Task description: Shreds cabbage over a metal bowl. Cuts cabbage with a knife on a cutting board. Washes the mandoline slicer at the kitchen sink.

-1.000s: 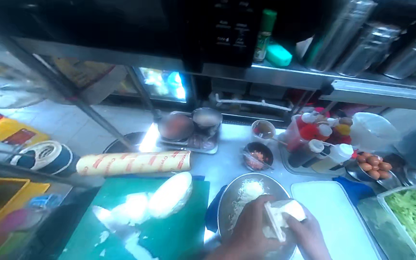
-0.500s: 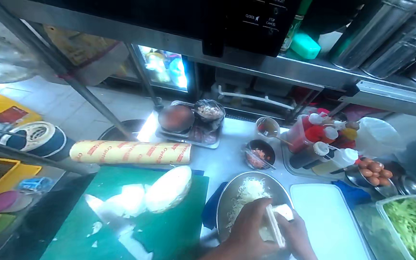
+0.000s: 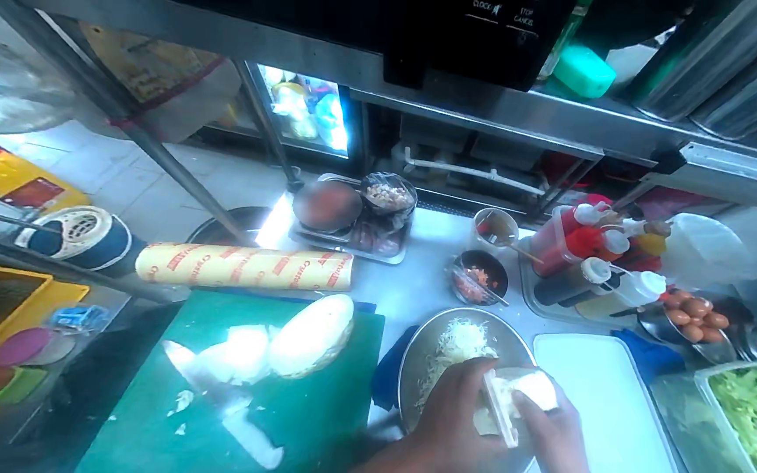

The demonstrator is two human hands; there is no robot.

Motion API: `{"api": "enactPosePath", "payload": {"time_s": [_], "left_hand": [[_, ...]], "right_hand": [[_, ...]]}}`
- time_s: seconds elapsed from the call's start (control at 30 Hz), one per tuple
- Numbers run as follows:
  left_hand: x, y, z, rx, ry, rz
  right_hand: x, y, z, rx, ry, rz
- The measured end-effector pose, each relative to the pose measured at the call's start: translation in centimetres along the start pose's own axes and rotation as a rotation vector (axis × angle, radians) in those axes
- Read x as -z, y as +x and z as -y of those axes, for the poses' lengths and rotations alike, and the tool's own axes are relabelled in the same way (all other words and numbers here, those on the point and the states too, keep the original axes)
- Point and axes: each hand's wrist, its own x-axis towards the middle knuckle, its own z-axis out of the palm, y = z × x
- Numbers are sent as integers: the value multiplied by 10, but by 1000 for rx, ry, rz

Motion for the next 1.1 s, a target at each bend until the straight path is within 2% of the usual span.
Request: {"api": "enactPosePath", "payload": {"time_s": [0.07, 0.1, 0.2, 0.27, 0.37, 0.4, 0.53, 0.57, 0.67, 0.7, 0.8, 0.83, 0.97, 1.1], "left_hand": [[1, 0, -1, -3, 11, 6], [1, 1, -3, 3, 18, 21], [2, 4, -5, 15, 24, 19], [0, 0, -3, 20, 22, -2], [1, 0, -3, 9, 35, 2], [1, 0, -4, 6, 37, 16], [-1, -2, 0, 30, 33, 7], [-1, -3, 2, 28, 29, -5], [1, -4, 2, 5, 26, 9], [2, -4, -1, 12, 23, 31], [4, 0, -2, 43, 36, 49], [3, -1, -2, 52, 39, 47], [5, -2, -6, 63, 66, 68], [4, -1, -5, 70, 66, 72]], "right_hand": [[6, 17, -39, -106, -122, -57], [9, 18, -44, -132, -146, -71], [1, 2, 7, -8, -16, -23], [-2, -3, 13, 44, 1, 2], [5, 19, -41, -88, -166, -74], [8, 19, -42, -111, -172, -82], [-2, -10, 17, 43, 34, 3], [-3, -9, 12, 48, 15, 2], [3, 13, -42, -86, -153, -77], [6, 12, -40, -105, -159, -80], [-4, -9, 12, 11, -3, -27], [-5, -13, 17, 40, 18, -19], [4, 12, -45, -82, -161, -98], [-1, -13, 13, 19, -8, -23]]}}
